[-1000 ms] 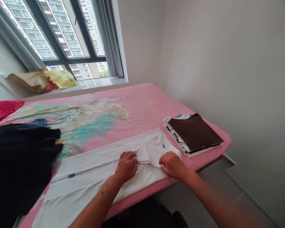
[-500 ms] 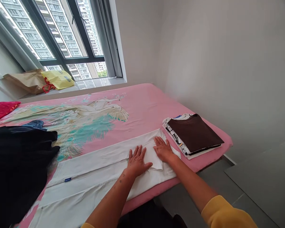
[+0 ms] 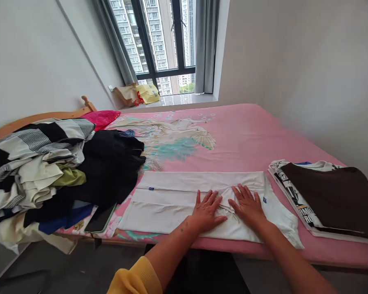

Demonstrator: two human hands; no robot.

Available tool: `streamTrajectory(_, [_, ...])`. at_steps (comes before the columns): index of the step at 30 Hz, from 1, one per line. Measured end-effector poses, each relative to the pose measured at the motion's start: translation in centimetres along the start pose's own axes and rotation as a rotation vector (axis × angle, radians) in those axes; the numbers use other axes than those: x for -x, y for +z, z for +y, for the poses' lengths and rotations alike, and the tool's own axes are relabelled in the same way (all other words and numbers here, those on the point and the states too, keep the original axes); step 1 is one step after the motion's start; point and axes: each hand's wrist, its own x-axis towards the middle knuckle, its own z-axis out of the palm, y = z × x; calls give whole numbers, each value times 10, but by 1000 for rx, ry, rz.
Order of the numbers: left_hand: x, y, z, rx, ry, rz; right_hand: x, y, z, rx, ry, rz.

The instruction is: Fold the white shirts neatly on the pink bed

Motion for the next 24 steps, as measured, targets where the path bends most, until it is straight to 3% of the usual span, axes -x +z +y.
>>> streamTrajectory(3, [57, -19, -48, -92, -139, 19, 1, 8, 3, 25, -5, 29])
streamTrajectory(6, [108, -50, -107, -184, -346, 17, 0, 12, 5, 32, -6, 43])
streamTrajectory(10, [147, -94, -163, -229, -466, -19, 0, 9, 4, 4, 7, 66])
streamTrajectory(13, [157, -112, -180, -221, -465, -41, 6, -8, -10, -122, -25, 183])
streamTrajectory(16, [160, -119, -188, -129, -495, -45, 18, -30, -45, -287, -289, 294])
streamTrajectory(19, [162, -120, -198, -38, -536, -47, 24, -43, -92, -341, -511, 184])
streamTrajectory(24, [175, -124, -217, 111, -606, -59, 13, -41, -150, -221, -458, -34])
